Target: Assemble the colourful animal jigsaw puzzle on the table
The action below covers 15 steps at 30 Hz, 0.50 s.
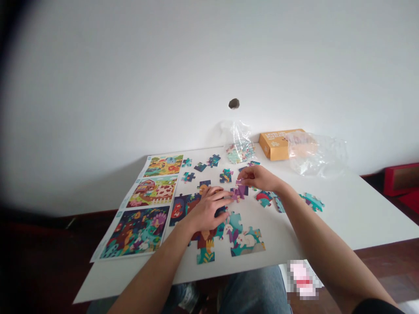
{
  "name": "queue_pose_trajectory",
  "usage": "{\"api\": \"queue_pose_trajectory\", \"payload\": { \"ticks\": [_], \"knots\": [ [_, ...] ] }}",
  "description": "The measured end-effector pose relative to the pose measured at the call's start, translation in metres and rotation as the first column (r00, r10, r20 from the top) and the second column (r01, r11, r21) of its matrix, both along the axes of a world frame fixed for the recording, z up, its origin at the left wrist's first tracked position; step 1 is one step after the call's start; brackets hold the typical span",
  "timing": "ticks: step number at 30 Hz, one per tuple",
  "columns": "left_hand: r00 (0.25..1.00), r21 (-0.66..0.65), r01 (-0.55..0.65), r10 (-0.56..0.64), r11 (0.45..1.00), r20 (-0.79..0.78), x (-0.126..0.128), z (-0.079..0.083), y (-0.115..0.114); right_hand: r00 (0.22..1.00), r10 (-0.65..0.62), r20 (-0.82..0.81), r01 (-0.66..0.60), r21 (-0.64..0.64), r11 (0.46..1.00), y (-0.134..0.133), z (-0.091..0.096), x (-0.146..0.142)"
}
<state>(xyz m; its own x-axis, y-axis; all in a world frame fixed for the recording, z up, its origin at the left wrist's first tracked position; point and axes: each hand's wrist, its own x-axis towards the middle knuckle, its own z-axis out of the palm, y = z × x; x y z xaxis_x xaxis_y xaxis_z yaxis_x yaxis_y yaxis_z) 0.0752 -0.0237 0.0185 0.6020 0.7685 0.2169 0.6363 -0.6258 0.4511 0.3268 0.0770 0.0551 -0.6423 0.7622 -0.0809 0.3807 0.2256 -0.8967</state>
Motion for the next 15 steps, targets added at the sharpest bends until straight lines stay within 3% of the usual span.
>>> {"api": "queue_pose_trajectory", "payload": {
  "ticks": [4,9,15],
  "knots": [
    [1.0,0.014,0.01,-0.01,1.0,0.015,-0.002,0.0,0.0,0.988,-0.028,0.15,0.059,-0.206,0.977,-0.017,-0.013,0.018],
    [1.0,0.021,0.005,-0.006,1.0,0.013,-0.003,0.0,0.0,0.962,0.012,0.271,0.076,-0.312,0.947,-0.019,-0.024,0.013],
    [1.0,0.037,0.016,-0.016,0.999,-0.002,-0.003,-0.003,0.001,0.925,0.1,0.366,0.011,-0.29,0.957,-0.022,-0.02,0.01]
  ]
}}
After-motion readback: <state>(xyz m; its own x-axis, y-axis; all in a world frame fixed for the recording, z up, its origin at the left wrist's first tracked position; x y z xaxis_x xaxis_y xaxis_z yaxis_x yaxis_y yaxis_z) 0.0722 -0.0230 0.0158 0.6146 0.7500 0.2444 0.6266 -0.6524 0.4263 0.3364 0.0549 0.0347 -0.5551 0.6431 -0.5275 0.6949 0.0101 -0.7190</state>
